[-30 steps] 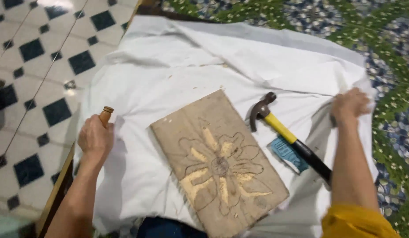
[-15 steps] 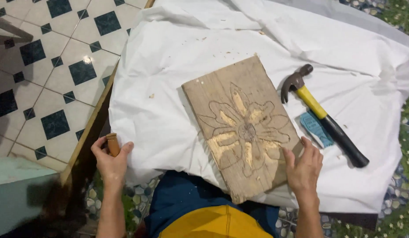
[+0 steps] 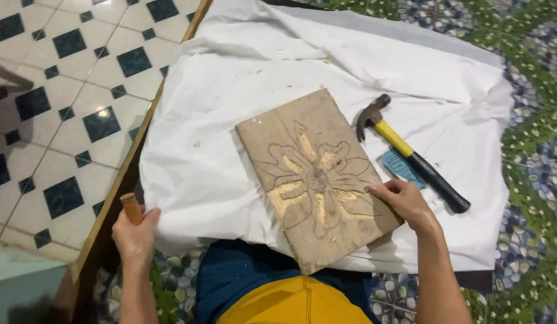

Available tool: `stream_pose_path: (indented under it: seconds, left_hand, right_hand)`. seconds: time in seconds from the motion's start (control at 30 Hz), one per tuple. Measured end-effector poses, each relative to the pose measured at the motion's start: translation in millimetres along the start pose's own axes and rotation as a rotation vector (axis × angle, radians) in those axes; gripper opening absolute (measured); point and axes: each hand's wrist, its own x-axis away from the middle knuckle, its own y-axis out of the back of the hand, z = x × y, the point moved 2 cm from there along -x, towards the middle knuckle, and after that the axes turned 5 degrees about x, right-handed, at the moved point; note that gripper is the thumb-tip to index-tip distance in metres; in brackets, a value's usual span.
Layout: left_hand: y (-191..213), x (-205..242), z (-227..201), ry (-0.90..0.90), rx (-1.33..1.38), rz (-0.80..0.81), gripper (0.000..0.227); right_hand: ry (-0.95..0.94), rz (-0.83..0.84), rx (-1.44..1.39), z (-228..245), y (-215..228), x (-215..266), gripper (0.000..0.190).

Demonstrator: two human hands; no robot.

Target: Carving a floral pattern into a wooden block using a chisel and hammer, followed by light sanding.

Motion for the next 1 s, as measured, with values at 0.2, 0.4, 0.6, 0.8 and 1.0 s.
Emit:
stream_pose_path:
  seconds: [0.2,0.4,0.6,0.8,1.0]
  left_hand:
    - [-0.8,-2.2,19.2,-0.036,0.044,0.024,0.037]
    - [12.1,-18.7,37.6,-0.044,-0.154,0.022,0.035]
    - [14.7,-3.8,4.4,-0.411,-0.148,-0.273,0.017]
    - [-65.8,39.6,-119.4,0.218,0.063,0.675,0.047]
    - [-77.4,47.3,-130.9,0.38,0.423,0.853,0.055]
  right_hand:
    - [0.029,0.309,-0.407,-21.4,0.9,1.1,0.052]
    - [0.077,0.15,-0.755,-36.3,-26.8,43.2,0.052]
    - [0.164,0.068,-0.963,-22.2,-79.4,79.0,0.066]
    - [0.173,0.098,-1.035,-7.8,-119.6,95.7,0.057]
    - [0.15,0.403,-0.517,-11.3,-95.7,79.7,0.074]
